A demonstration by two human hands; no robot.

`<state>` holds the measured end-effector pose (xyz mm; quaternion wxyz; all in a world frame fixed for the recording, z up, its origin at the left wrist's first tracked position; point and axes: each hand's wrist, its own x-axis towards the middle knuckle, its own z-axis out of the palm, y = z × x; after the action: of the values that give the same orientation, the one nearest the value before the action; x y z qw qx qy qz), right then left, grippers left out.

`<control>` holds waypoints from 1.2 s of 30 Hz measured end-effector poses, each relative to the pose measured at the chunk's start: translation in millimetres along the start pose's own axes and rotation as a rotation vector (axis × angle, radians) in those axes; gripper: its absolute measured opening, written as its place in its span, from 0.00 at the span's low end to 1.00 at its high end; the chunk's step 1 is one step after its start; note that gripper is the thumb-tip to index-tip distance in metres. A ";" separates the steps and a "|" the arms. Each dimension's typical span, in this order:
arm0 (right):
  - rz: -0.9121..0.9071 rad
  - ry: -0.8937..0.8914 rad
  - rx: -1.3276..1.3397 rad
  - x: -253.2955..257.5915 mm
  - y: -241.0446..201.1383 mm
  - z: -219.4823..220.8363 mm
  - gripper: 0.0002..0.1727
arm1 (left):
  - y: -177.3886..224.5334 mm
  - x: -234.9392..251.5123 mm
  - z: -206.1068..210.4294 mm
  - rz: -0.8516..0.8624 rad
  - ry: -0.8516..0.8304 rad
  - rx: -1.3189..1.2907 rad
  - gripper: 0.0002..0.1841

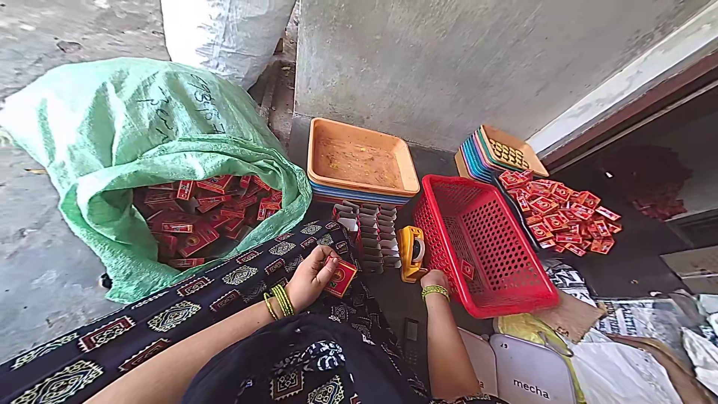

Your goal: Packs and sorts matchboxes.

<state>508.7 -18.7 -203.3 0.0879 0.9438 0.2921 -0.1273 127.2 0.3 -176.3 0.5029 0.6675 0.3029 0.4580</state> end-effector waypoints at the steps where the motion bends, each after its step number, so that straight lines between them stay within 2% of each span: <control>1: 0.009 -0.025 -0.015 0.6 1.9 3.2 0.20 | -0.5 -0.9 -0.6 0.009 -0.006 0.012 0.12; 3: -0.104 -0.048 0.058 10.4 5.4 7.6 0.19 | -0.4 0.8 -2.5 0.018 -0.009 0.035 0.13; 5: -0.367 -0.066 0.354 6.8 2.4 6.0 0.14 | -0.7 1.5 -3.6 -0.001 -0.010 0.055 0.14; 7: -0.579 -0.143 0.794 -31.6 -17.9 -1.2 0.14 | -2.5 1.6 -3.9 -0.042 -0.009 0.072 0.14; 9: -0.716 -0.311 1.180 -88.0 -44.0 -16.8 0.15 | -3.1 2.3 -3.1 -0.078 -0.001 0.097 0.15; 11: -0.814 -0.484 1.386 -138.8 -65.4 -31.9 0.15 | -2.3 3.3 -1.8 -0.092 0.016 0.117 0.16; 13: -0.835 -0.640 1.483 -177.4 -80.1 -39.0 0.14 | 0.8 3.5 -2.4 -0.102 0.030 0.124 0.17; 15: -0.799 -0.737 1.523 -198.3 -90.0 -37.7 0.13 | 2.6 2.8 -5.0 -0.104 0.031 0.115 0.19; 17: -0.763 -0.758 1.541 -202.9 -97.2 -29.4 0.14 | 0.5 1.7 -7.1 -0.089 0.015 0.088 0.20; 21: -0.702 -0.650 1.545 -202.6 -104.1 -18.9 0.12 | -0.4 1.8 -5.6 -0.110 -0.002 0.021 0.22; 24: -0.722 -0.528 1.519 -199.9 -104.7 -15.5 0.09 | -2.0 2.3 -5.1 -0.051 -0.033 0.083 0.22; 26: -0.693 -0.506 1.520 -197.8 -105.2 -16.3 0.08 | -0.3 1.9 -5.3 -0.022 -0.061 0.111 0.26; 30: -0.581 -0.544 1.528 -191.5 -105.4 -19.2 0.19 | 0.4 -2.0 -4.8 0.068 -0.117 0.149 0.32; 32: -0.654 -0.493 1.491 -190.4 -102.0 -21.3 0.18 | -0.7 -3.3 -3.8 0.114 -0.100 0.155 0.31; 33: -0.751 -0.480 1.433 -189.7 -98.5 -21.5 0.18 | -1.3 -3.6 -3.8 0.129 -0.082 0.150 0.30; 35: -0.990 -0.442 1.263 -186.7 -90.2 -19.2 0.25 | -3.3 -3.6 -4.1 0.124 -0.053 0.109 0.30; 36: -1.082 -0.352 1.195 -183.2 -85.9 -17.0 0.27 | -5.1 -3.6 -3.2 0.106 -0.046 0.082 0.30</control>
<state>316.7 -41.6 -141.6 -0.4580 0.5265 0.5711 -0.4322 123.2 0.1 -182.0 0.4570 0.7131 0.2740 0.4557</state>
